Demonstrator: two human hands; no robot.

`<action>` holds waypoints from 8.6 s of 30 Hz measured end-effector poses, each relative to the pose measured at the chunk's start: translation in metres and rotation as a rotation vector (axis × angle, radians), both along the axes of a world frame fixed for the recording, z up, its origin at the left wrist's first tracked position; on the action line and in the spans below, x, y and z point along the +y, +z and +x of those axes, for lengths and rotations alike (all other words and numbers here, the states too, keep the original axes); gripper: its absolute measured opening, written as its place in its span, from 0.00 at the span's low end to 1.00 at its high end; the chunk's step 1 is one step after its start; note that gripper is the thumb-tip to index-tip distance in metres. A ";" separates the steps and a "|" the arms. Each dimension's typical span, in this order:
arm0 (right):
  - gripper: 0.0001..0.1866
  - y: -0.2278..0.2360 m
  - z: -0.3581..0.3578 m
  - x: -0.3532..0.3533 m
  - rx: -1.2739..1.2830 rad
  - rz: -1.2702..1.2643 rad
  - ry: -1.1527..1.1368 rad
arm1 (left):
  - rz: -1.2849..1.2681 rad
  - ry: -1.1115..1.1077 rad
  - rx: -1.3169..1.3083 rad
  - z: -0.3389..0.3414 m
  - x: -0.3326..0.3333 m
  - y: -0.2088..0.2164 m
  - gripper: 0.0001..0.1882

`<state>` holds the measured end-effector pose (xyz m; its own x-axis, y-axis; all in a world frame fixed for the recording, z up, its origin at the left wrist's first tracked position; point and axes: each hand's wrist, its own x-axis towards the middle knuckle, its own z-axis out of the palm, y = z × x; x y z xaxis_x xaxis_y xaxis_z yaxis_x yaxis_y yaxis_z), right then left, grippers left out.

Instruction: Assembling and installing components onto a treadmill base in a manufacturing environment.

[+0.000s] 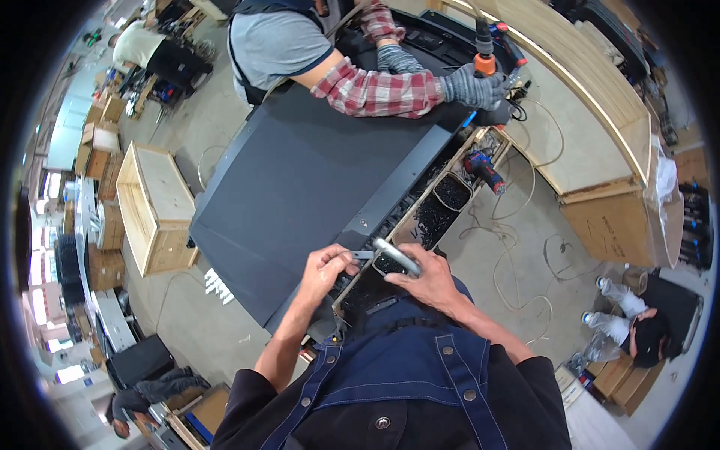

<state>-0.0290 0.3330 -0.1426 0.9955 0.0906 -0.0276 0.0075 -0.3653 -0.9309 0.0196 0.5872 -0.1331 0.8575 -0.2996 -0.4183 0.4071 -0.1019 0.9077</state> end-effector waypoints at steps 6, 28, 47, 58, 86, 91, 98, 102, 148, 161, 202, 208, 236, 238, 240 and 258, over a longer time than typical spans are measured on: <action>0.19 0.001 0.042 -0.010 -0.317 -0.040 0.244 | -0.216 0.234 0.118 -0.028 -0.050 0.001 0.14; 0.15 0.009 0.222 0.023 0.069 -0.138 0.777 | 0.774 0.455 -0.752 0.057 -0.057 -0.001 0.09; 0.30 0.010 0.226 -0.029 1.041 0.797 0.582 | 1.023 0.457 -0.813 0.025 -0.073 -0.015 0.12; 0.21 0.017 0.239 -0.014 0.343 -0.072 1.057 | 0.993 0.386 -0.847 0.027 -0.070 -0.013 0.11; 0.27 0.015 0.230 -0.007 0.460 0.537 0.649 | 1.096 0.186 -0.885 0.020 -0.050 -0.002 0.14; 0.29 0.015 0.242 -0.033 0.797 0.696 0.730 | 0.981 0.448 -0.698 0.013 -0.054 0.011 0.09; 0.19 0.021 0.242 -0.107 0.803 0.126 0.999 | 0.507 0.848 -0.035 -0.064 -0.088 -0.001 0.08; 0.17 -0.032 0.226 -0.139 0.667 -0.154 1.073 | 0.181 1.043 0.310 -0.112 -0.119 -0.062 0.13; 0.23 -0.158 0.063 -0.295 0.946 -0.576 0.280 | -0.070 0.357 0.426 -0.185 -0.227 -0.327 0.15; 0.19 -0.251 0.133 -0.393 0.852 -0.665 0.614 | -0.004 1.048 0.717 -0.207 -0.222 -0.295 0.15; 0.14 -0.177 0.037 -0.200 0.711 -0.821 0.710 | 1.193 1.476 0.377 -0.363 0.134 -0.336 0.11; 0.13 -0.196 0.045 -0.219 0.692 -0.808 0.784 | 1.165 1.750 0.081 -0.318 0.109 -0.311 0.18; 0.17 -0.216 0.040 -0.234 0.606 -0.728 0.938 | 1.193 0.940 0.253 -0.303 0.082 -0.343 0.14; 0.16 -0.199 0.032 -0.212 0.631 -0.747 0.874 | 1.145 0.988 0.204 -0.314 0.073 -0.313 0.16; 0.16 -0.222 0.044 -0.238 0.587 -0.720 0.864 | 1.093 1.305 -0.045 -0.306 0.067 -0.290 0.18; 0.23 -0.091 0.099 -0.178 0.689 -0.551 0.639 | 0.661 0.313 -0.682 -0.031 -0.156 0.031 0.24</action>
<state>0.0701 0.1548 -0.2335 0.5239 0.3899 -0.7573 -0.1165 -0.8479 -0.5171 -0.0111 0.4308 -0.1022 0.9768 0.0957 0.1917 -0.0851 -0.6477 0.7571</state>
